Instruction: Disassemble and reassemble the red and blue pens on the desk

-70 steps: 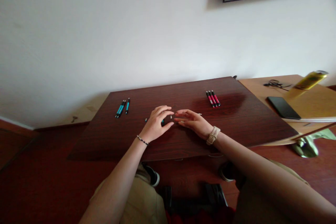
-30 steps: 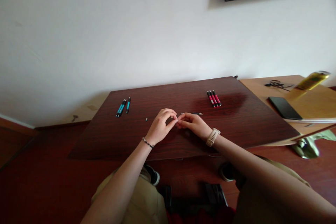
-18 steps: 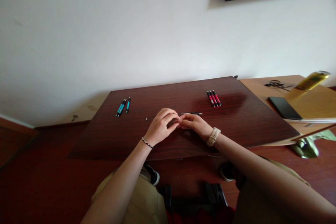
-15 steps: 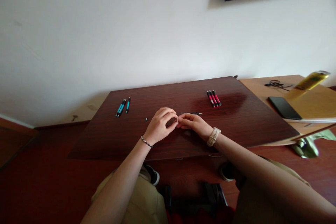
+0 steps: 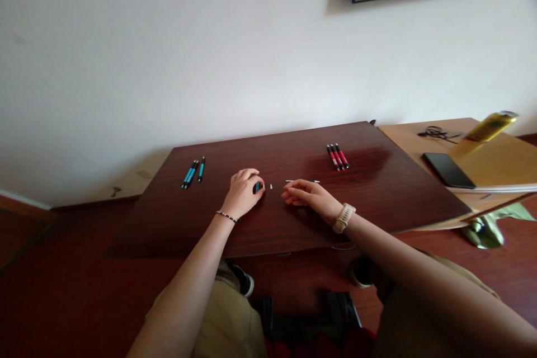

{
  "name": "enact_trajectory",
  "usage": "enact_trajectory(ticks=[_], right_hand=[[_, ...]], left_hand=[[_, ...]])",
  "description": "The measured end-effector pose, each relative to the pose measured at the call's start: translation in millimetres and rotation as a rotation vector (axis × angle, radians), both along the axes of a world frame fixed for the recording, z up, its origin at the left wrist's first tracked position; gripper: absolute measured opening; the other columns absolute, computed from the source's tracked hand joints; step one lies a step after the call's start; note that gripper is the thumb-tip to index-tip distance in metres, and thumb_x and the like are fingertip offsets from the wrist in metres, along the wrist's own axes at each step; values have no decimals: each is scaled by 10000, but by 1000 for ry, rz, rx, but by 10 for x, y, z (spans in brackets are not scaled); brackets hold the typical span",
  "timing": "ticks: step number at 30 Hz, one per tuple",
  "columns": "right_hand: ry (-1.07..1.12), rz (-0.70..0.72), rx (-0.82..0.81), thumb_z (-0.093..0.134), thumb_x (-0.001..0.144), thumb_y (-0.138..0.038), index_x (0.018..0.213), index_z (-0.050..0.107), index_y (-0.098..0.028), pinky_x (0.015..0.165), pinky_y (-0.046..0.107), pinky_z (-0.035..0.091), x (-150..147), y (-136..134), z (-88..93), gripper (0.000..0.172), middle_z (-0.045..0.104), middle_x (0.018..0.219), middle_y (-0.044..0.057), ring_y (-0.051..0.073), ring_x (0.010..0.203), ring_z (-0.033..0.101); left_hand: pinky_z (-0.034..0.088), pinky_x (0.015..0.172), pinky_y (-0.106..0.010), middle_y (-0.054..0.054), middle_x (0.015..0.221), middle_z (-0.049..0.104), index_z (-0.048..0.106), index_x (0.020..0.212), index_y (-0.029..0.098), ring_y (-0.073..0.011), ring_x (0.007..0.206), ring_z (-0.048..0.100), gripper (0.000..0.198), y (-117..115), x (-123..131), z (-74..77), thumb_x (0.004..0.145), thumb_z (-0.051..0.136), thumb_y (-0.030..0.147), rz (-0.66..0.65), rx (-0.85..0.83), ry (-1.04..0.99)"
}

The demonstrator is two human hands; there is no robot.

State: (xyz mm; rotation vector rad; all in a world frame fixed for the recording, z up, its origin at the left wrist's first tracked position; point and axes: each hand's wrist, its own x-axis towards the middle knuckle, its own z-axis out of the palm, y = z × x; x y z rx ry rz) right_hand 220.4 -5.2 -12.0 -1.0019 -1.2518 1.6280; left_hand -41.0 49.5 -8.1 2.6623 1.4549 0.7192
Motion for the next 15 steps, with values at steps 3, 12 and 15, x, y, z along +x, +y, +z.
enact_trajectory(ticks=[3, 12, 15], right_hand=[[-10, -4, 0, 782, 898, -510, 1092, 717, -210, 875, 329, 587, 23, -6, 6, 363, 792, 1093, 92, 181, 917, 748], [-4, -10, 10, 800, 878, -515, 1114, 719, -208, 873, 343, 588, 39, -13, -2, 396, 787, 1093, 89, 181, 906, 740], [-5, -15, 8, 801, 879, -504, 1137, 707, -209, 863, 333, 581, 39, -14, -6, 403, 785, 1090, 84, 179, 910, 739]], left_hand=[[431, 1104, -579, -86, 1324, 650, 734, 975, 253, -331, 1290, 549, 62, 10, 14, -13, 913, 739, 257, -2, -5, 10], [431, 1117, -571, -89, 1328, 648, 737, 997, 256, -330, 1293, 553, 81, 33, 4, -28, 918, 730, 275, -3, -30, 5], [432, 1117, -570, -93, 1323, 650, 738, 1008, 252, -334, 1289, 557, 94, 35, 3, -32, 918, 732, 279, -6, -35, 3]])
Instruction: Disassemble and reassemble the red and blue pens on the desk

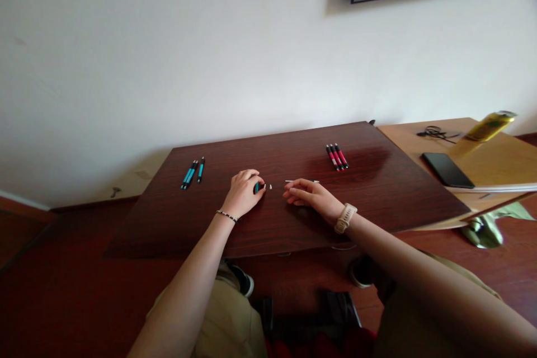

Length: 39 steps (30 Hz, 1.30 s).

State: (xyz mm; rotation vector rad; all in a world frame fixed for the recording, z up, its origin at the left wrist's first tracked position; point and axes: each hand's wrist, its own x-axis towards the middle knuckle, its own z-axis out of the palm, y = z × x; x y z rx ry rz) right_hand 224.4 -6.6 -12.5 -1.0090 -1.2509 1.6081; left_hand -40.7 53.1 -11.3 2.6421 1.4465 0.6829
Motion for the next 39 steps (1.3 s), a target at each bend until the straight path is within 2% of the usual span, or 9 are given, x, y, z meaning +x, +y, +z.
enact_trajectory(ticks=[6, 17, 24, 28, 32, 39], right_hand=[[4, 7, 5, 799, 878, -500, 1148, 698, -206, 860, 326, 568, 6, 0, -3, 413, 782, 1087, 84, 176, 916, 735], [-5, 17, 9, 793, 878, -503, 1137, 701, -208, 874, 341, 559, 8, 3, -2, 403, 779, 1093, 87, 182, 930, 733], [-4, 11, 10, 796, 878, -493, 1136, 699, -206, 866, 330, 559, 19, 7, -14, 398, 780, 1097, 83, 176, 927, 733], [-3, 11, 7, 799, 878, -480, 1134, 697, -202, 861, 321, 556, 30, 17, -11, 391, 781, 1096, 84, 172, 932, 732], [-6, 11, 8, 800, 878, -475, 1131, 696, -199, 856, 316, 554, 37, 17, -6, 388, 778, 1092, 86, 170, 932, 731], [-15, 18, 16, 802, 873, -477, 1125, 697, -205, 845, 327, 557, 43, 15, -15, 386, 776, 1099, 86, 174, 923, 725]], left_hand=[[440, 1113, -519, -75, 1356, 645, 736, 1150, 283, -312, 1303, 556, 220, -2, 11, -3, 933, 716, 252, -24, 7, 35], [436, 1097, -521, -70, 1336, 659, 741, 1052, 266, -309, 1294, 556, 104, 25, 23, -21, 952, 712, 264, -22, 2, 25], [431, 1108, -521, -73, 1362, 653, 734, 1118, 277, -315, 1314, 553, 206, 0, -17, 41, 917, 768, 310, -43, 3, 29], [436, 1120, -519, -71, 1381, 645, 719, 1172, 274, -312, 1326, 550, 256, 1, -183, 128, 917, 743, 275, -37, 1, 18], [432, 1157, -510, -70, 1372, 651, 700, 1221, 263, -293, 1323, 557, 318, 25, -492, 179, 909, 678, 207, -47, -15, -10], [444, 1173, -507, -71, 1344, 671, 702, 1258, 257, -285, 1285, 586, 362, 17, -1000, 117, 905, 621, 243, -22, -68, -15]])
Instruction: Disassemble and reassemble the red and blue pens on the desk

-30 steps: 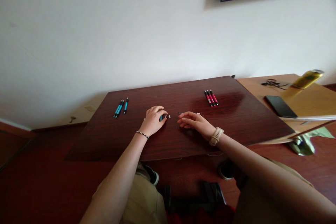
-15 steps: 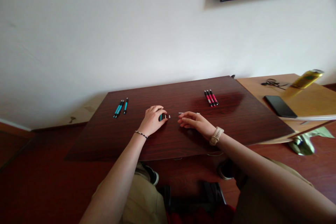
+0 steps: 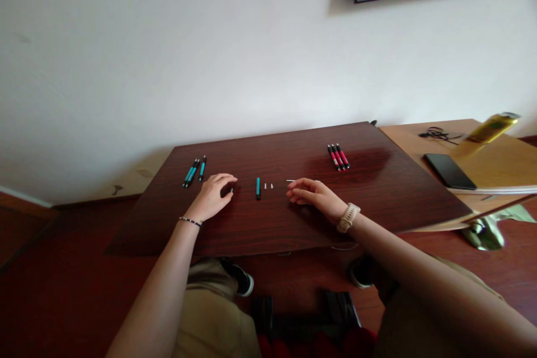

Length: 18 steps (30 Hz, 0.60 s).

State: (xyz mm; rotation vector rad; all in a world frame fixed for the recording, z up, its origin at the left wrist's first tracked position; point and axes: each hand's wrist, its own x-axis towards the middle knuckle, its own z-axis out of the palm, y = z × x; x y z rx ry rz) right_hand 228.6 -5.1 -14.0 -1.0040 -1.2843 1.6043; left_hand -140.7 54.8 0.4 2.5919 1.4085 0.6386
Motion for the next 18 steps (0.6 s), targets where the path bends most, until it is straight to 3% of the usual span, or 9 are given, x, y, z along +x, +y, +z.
enact_trajectory(ticks=[9, 18], right_hand=[[-27, 7, 25, 796, 873, -479, 1122, 694, -197, 846, 326, 556, -3, 9, -15, 389, 777, 1091, 86, 173, 919, 726], [-42, -1, 35, 791, 875, -494, 1113, 705, -199, 864, 356, 565, -14, -10, 3, 388, 782, 1085, 97, 190, 922, 729]], left_hand=[[475, 1134, -500, -80, 1277, 701, 753, 1123, 248, -281, 1198, 630, 241, -5, -127, -115, 962, 624, 374, 35, -13, -17], [512, 1049, -453, -57, 1151, 733, 739, 1027, 243, -251, 1092, 654, 133, 41, 235, -100, 981, 636, 314, -27, -8, -41]])
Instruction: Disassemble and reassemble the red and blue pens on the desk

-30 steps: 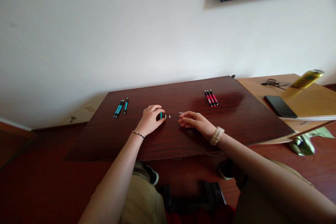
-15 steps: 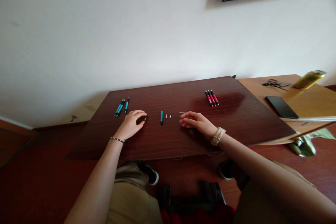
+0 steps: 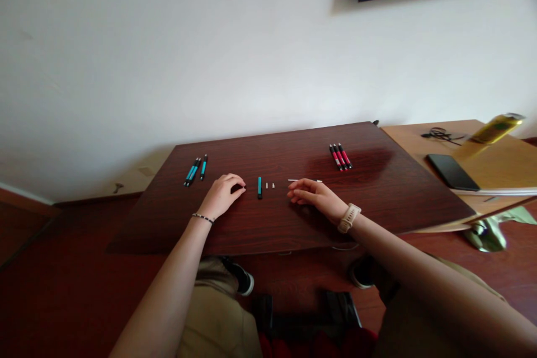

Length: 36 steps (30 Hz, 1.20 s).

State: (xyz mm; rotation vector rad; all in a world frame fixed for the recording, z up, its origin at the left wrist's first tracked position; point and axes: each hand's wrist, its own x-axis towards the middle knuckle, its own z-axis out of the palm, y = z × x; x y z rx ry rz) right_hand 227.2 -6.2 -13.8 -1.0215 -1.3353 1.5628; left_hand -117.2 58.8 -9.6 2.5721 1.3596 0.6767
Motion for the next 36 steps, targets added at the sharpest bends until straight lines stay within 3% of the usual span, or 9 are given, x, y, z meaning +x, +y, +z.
enact_trajectory(ticks=[8, 26, 31, 36], right_hand=[[3, 9, 9, 787, 880, -499, 1118, 704, -198, 868, 358, 572, 14, 6, -12, 393, 787, 1088, 100, 188, 915, 739], [-16, -9, 16, 777, 884, -474, 1130, 708, -211, 864, 348, 571, 54, 34, 18, 367, 785, 1107, 92, 189, 941, 732], [-173, -131, 213, 712, 930, -437, 1138, 707, -230, 845, 383, 571, 243, 145, 55, 294, 787, 1089, 80, 223, 923, 725], [-569, -320, 542, 627, 968, -316, 1117, 735, -242, 951, 436, 548, 472, 287, -8, 198, 757, 1110, 91, 265, 1016, 702]], left_hand=[[506, 1049, -439, -48, 1153, 738, 750, 1021, 250, -242, 1096, 661, 105, 46, 274, -11, 980, 665, 295, -37, -14, -13], [507, 1066, -451, -56, 1185, 736, 750, 1092, 250, -252, 1120, 662, 154, 15, 277, 39, 960, 686, 295, -30, -34, -7], [509, 1067, -459, -62, 1201, 732, 742, 1124, 249, -261, 1138, 659, 183, 9, 260, 47, 952, 691, 286, -28, -26, 5], [504, 1076, -463, -59, 1217, 723, 723, 1149, 247, -265, 1159, 645, 206, -34, 308, 82, 945, 693, 250, -25, 2, 1]])
